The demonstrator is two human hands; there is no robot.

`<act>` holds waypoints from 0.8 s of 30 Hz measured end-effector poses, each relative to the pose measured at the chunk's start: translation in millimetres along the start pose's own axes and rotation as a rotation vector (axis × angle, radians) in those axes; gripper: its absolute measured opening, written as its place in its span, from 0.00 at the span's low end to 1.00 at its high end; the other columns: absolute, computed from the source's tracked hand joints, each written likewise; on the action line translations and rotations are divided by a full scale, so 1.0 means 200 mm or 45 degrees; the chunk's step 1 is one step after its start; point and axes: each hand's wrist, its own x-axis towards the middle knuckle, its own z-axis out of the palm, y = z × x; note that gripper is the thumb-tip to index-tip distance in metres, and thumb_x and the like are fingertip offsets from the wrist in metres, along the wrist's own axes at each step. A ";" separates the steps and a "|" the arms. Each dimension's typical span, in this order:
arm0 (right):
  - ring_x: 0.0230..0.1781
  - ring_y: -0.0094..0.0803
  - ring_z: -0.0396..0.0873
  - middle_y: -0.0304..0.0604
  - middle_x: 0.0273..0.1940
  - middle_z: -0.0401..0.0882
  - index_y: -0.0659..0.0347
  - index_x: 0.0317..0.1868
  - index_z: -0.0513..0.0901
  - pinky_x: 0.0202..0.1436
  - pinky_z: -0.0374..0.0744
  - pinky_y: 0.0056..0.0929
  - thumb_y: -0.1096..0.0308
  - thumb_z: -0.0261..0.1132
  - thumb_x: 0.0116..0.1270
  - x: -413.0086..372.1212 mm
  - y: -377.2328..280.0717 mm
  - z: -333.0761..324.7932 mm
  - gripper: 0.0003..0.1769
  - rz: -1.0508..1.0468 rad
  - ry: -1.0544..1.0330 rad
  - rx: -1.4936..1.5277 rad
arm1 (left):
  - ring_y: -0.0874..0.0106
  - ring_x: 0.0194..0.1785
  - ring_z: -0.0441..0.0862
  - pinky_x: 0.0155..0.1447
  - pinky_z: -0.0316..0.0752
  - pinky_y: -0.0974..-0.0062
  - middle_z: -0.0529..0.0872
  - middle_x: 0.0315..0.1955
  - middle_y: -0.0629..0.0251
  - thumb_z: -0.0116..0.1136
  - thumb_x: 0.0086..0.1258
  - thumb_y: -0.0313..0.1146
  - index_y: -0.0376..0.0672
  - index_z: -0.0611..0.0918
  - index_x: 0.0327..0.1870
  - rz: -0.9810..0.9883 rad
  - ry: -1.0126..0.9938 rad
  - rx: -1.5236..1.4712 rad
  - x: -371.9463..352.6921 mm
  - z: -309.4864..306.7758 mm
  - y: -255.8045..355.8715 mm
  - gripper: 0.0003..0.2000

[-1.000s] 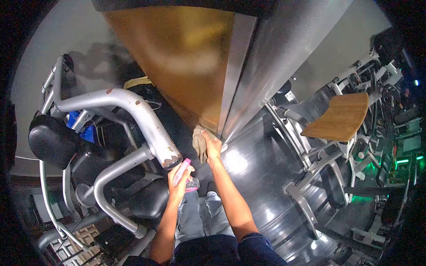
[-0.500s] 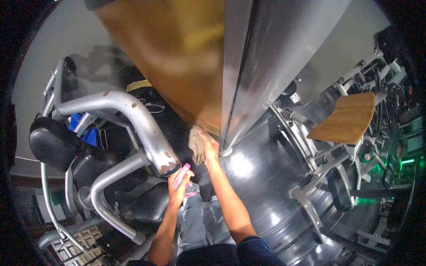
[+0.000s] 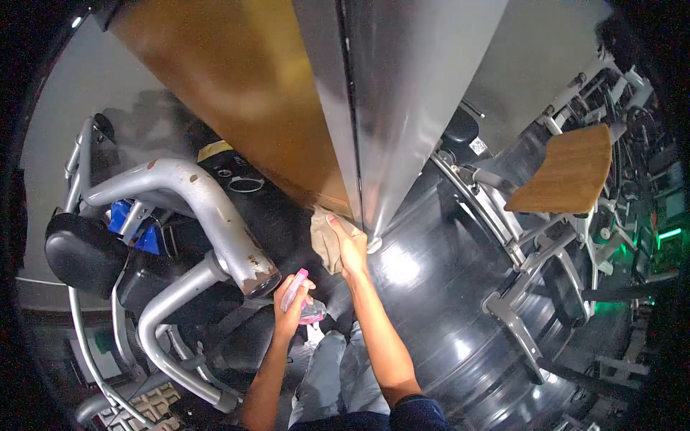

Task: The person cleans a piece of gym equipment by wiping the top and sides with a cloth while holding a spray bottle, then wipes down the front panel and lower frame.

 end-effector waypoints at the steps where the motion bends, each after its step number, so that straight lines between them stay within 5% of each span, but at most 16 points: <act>1: 0.40 0.26 0.84 0.42 0.42 0.87 0.67 0.48 0.87 0.46 0.80 0.25 0.65 0.72 0.66 0.04 0.06 -0.05 0.15 0.042 0.053 -0.015 | 0.81 0.29 0.78 0.36 0.72 0.81 0.84 0.34 0.66 0.56 0.77 0.36 0.38 0.81 0.39 0.017 -0.013 0.002 0.00 -0.01 -0.02 0.10; 7: 0.38 0.30 0.85 0.45 0.41 0.88 0.68 0.48 0.86 0.44 0.82 0.26 0.61 0.72 0.65 0.19 0.32 -0.31 0.18 0.103 0.245 -0.008 | 0.83 0.28 0.77 0.36 0.72 0.82 0.82 0.31 0.69 0.56 0.77 0.33 0.38 0.82 0.38 0.055 -0.060 -0.034 0.06 -0.02 -0.09 0.08; 13: 0.41 0.28 0.84 0.44 0.43 0.88 0.70 0.51 0.85 0.48 0.80 0.25 0.64 0.71 0.66 -0.04 0.04 -0.06 0.19 -0.234 0.195 -0.083 | 0.83 0.29 0.77 0.36 0.72 0.82 0.82 0.29 0.70 0.56 0.76 0.32 0.38 0.82 0.39 0.218 -0.186 0.074 0.12 -0.04 -0.13 0.07; 14: 0.41 0.27 0.84 0.44 0.43 0.87 0.70 0.51 0.85 0.48 0.80 0.25 0.64 0.70 0.67 -0.04 0.05 -0.07 0.19 -0.320 0.225 -0.211 | 0.85 0.28 0.73 0.36 0.70 0.83 0.73 0.25 0.76 0.56 0.76 0.30 0.41 0.80 0.39 0.143 -0.192 0.056 0.12 -0.02 -0.09 0.04; 24: 0.35 0.28 0.85 0.44 0.39 0.88 0.70 0.46 0.86 0.40 0.81 0.24 0.64 0.70 0.65 0.23 0.43 -0.39 0.16 -0.159 0.439 -0.181 | 0.83 0.27 0.75 0.34 0.70 0.82 0.77 0.22 0.74 0.58 0.74 0.31 0.40 0.79 0.37 0.205 -0.290 0.091 0.19 -0.02 -0.20 0.05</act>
